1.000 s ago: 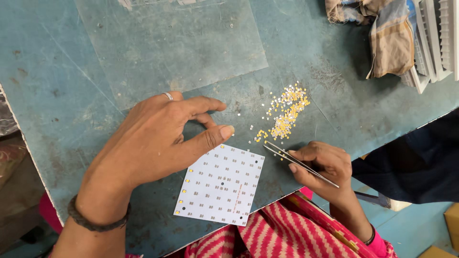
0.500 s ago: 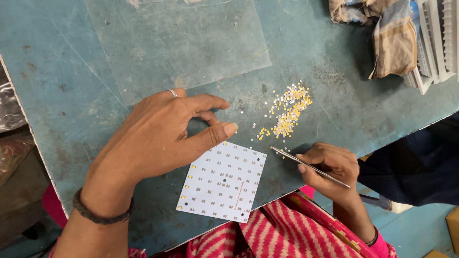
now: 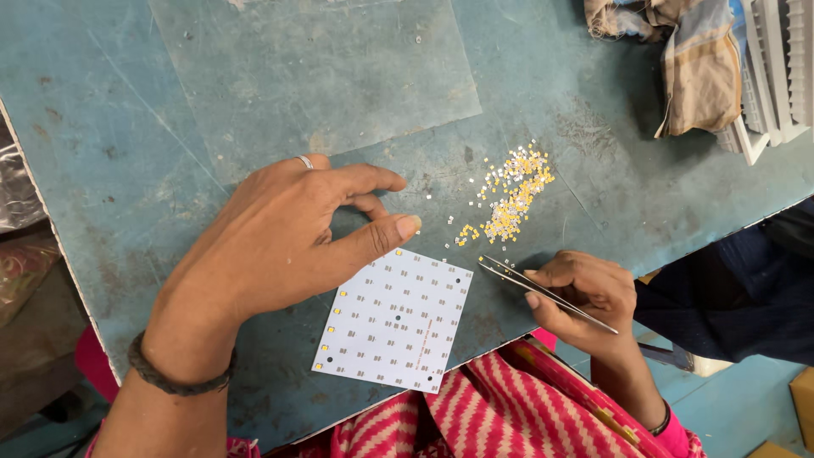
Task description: The person uses tweezers to pick up small yellow and white LED components from a table and place them onto a white circuit board. The person repeatedly picks up components and places them into designated spots on the board.
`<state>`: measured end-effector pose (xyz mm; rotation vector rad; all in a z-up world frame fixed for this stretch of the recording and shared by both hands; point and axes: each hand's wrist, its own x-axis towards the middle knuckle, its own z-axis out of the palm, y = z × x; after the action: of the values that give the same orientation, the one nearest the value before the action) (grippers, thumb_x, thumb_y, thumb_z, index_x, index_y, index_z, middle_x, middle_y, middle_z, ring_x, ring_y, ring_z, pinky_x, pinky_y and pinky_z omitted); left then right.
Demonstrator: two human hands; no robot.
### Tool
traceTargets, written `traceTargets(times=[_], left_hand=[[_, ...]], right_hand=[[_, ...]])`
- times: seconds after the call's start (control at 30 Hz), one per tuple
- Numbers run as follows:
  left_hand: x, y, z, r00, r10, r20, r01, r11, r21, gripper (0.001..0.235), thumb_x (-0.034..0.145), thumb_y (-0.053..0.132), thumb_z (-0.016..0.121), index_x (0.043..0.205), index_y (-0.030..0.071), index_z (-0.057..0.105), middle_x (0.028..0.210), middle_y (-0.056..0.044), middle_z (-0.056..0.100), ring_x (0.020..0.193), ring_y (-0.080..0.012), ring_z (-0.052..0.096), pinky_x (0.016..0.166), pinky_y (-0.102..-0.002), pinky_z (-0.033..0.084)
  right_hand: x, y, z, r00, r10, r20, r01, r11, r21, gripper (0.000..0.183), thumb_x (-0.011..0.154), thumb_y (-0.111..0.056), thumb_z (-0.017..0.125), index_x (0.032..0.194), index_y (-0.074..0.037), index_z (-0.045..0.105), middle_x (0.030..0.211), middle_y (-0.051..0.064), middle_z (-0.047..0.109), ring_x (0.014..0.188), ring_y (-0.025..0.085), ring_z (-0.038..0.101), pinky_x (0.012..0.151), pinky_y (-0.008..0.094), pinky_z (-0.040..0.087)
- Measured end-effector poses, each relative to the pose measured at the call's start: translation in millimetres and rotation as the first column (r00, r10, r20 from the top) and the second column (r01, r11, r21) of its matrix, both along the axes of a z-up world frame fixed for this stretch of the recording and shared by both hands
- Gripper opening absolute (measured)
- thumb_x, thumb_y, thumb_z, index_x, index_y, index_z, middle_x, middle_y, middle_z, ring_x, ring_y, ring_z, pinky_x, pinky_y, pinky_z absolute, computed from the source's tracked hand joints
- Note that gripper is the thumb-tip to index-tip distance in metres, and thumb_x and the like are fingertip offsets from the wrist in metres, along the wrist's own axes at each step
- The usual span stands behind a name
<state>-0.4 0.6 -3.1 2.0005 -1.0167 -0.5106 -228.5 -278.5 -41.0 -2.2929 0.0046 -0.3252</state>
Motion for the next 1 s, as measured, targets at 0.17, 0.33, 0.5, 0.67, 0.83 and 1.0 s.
traceTargets(times=[0.17, 0.33, 0.5, 0.67, 0.83, 1.0], left_hand=[[0, 0, 0, 1.000, -0.003, 0.002, 0.003, 1.000, -0.010, 0.053, 0.088, 0.053, 0.065, 0.113, 0.008, 0.077, 0.081, -0.003, 0.082, 0.075, -0.0286, 0.070, 0.073, -0.042, 0.053], [0, 0, 0, 1.000, -0.008, 0.006, 0.008, 1.000, -0.017, 0.053, 0.088, 0.053, 0.064, 0.113, 0.008, 0.077, 0.082, -0.004, 0.081, 0.074, -0.0288, 0.070, 0.073, -0.042, 0.053], [1, 0, 0, 1.000, -0.007, -0.001, 0.007, 1.000, 0.006, 0.054, 0.087, 0.053, 0.064, 0.114, 0.009, 0.077, 0.082, -0.003, 0.082, 0.076, -0.0289, 0.070, 0.071, -0.042, 0.053], [0, 0, 0, 1.000, -0.006, -0.009, 0.006, 1.000, 0.021, 0.053, 0.087, 0.053, 0.064, 0.114, 0.010, 0.077, 0.082, -0.003, 0.082, 0.076, -0.0287, 0.069, 0.073, -0.042, 0.053], [0, 3, 1, 0.999, 0.010, 0.041, -0.008, 0.998, -0.055, 0.052, 0.088, 0.053, 0.065, 0.112, 0.007, 0.077, 0.084, -0.009, 0.080, 0.077, -0.0311, 0.071, 0.081, -0.040, 0.053], [-2, 3, -3, 1.000, 0.016, 0.003, -0.016, 0.998, -0.061, 0.054, 0.088, 0.054, 0.064, 0.112, 0.007, 0.076, 0.081, -0.008, 0.079, 0.066, -0.0276, 0.072, 0.088, -0.039, 0.052]], right_hand=[[-1, -2, 0, 0.999, 0.030, 0.009, -0.030, 1.000, -0.008, 0.016, 0.074, -0.003, 0.079, 0.082, 0.005, 0.068, 0.068, 0.008, 0.064, 0.056, 0.012, 0.057, 0.052, 0.025, 0.039], [-1, -4, -3, 0.997, 0.054, 0.047, -0.057, 0.997, 0.056, 0.015, 0.077, -0.002, 0.078, 0.082, 0.003, 0.065, 0.076, 0.011, 0.069, 0.062, 0.014, 0.063, 0.057, 0.025, 0.046], [-3, -4, -5, 1.000, 0.010, 0.012, -0.010, 1.000, 0.027, 0.018, 0.073, -0.001, 0.080, 0.081, 0.006, 0.066, 0.071, 0.010, 0.067, 0.057, 0.014, 0.060, 0.053, 0.026, 0.042], [-4, -5, -5, 0.999, 0.029, 0.027, -0.029, 0.999, 0.014, 0.014, 0.078, 0.001, 0.079, 0.080, 0.004, 0.065, 0.071, 0.009, 0.067, 0.059, 0.013, 0.062, 0.055, 0.026, 0.045], [-3, 5, -3, 1.000, 0.007, -0.004, -0.006, 0.982, 0.189, 0.011, 0.082, 0.004, 0.075, 0.084, 0.005, 0.065, 0.078, 0.013, 0.070, 0.066, 0.016, 0.064, 0.060, 0.028, 0.048], [6, 16, -5, 0.997, 0.070, -0.030, -0.064, 0.984, 0.163, 0.020, 0.081, 0.003, 0.077, 0.083, 0.004, 0.058, 0.081, 0.012, 0.071, 0.073, 0.016, 0.070, 0.065, 0.028, 0.053]])
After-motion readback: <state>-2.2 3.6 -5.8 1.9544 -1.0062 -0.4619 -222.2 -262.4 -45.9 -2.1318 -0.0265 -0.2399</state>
